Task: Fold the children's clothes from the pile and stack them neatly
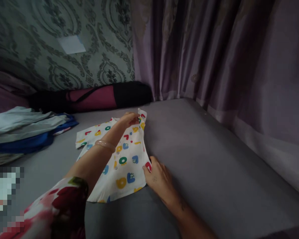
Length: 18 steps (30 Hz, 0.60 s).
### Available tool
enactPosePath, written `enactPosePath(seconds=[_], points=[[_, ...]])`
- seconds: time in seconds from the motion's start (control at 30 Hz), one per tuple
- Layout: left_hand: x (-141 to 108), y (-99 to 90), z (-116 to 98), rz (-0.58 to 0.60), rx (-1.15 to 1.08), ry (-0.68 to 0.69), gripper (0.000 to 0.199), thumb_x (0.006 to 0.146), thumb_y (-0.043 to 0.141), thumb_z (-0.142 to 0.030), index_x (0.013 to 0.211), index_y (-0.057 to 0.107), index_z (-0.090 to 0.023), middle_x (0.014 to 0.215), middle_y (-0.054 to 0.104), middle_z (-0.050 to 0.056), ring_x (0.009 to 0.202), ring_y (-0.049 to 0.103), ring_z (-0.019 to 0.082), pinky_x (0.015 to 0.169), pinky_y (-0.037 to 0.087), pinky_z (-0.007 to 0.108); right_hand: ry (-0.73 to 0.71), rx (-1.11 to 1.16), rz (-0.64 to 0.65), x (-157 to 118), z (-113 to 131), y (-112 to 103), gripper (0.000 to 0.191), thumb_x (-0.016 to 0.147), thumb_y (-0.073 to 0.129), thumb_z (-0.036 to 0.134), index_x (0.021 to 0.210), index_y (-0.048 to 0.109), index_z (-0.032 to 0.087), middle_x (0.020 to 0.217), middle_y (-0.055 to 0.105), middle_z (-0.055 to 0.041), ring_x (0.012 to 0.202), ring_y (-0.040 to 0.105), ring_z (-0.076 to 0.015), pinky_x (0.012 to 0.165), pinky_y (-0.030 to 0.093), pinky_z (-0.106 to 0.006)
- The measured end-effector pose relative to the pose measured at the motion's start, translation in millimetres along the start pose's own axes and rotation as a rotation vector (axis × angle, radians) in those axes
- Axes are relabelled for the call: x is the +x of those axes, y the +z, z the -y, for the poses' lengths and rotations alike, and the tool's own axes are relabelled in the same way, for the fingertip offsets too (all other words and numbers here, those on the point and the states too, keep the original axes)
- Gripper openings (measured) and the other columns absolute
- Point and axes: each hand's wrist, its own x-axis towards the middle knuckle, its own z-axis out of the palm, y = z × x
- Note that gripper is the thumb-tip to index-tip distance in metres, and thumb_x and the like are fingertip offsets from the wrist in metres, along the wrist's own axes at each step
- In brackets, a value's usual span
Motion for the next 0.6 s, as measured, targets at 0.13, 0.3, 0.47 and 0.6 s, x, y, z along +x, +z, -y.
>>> enactPosePath(seconds=[0.13, 0.3, 0.47, 0.6], points=[[-12, -29.9, 1, -0.043, -0.08, 0.018, 0.013, 0.079, 0.061, -0.006, 0.071, 0.054, -0.015, 0.056, 0.055, -0.003, 0.048, 0.054, 0.007, 0.059, 0.054, 0.021, -0.109, -0.022, -0.015, -6, 8, 2, 0.017, 0.094, 0.048, 0.029, 0.096, 0.063, 0.021, 0.096, 0.07, -0.0049, 0.088, 0.066, -0.0194, 0.068, 0.039, -0.026], [-21, -60.1, 16, -0.088, -0.164, -0.017, 0.011, 0.079, 0.061, -0.009, 0.075, 0.053, -0.016, 0.058, 0.055, -0.002, 0.05, 0.053, 0.007, 0.062, 0.056, 0.023, -0.291, -0.025, -0.064, -16, 16, 8, 0.027, 0.094, 0.043, 0.021, 0.114, 0.062, 0.024, 0.11, 0.065, -0.0038, 0.097, 0.063, -0.0166, 0.082, 0.043, -0.025], [-30, -80.0, 32, -0.124, -0.204, -0.099, 0.008, 0.087, 0.048, -0.018, 0.08, 0.052, -0.017, 0.056, 0.053, 0.0, 0.047, 0.054, 0.011, 0.055, 0.054, 0.024, -0.46, -0.15, 0.008, -22, 14, 18, 0.039, 0.089, 0.043, 0.013, 0.124, 0.057, 0.024, 0.117, 0.06, -0.005, 0.099, 0.062, -0.0177, 0.086, 0.045, -0.028], [-32, -85.3, 46, -0.197, -0.147, -0.074, 0.02, 0.089, 0.051, -0.031, 0.099, 0.053, -0.014, 0.069, 0.06, 0.003, 0.056, 0.061, 0.015, 0.056, 0.054, 0.027, -0.56, -0.197, 0.021, -25, 13, 19, 0.033, 0.091, 0.043, 0.014, 0.117, 0.06, 0.023, 0.11, 0.06, -0.0049, 0.101, 0.06, -0.0173, 0.086, 0.045, -0.027]])
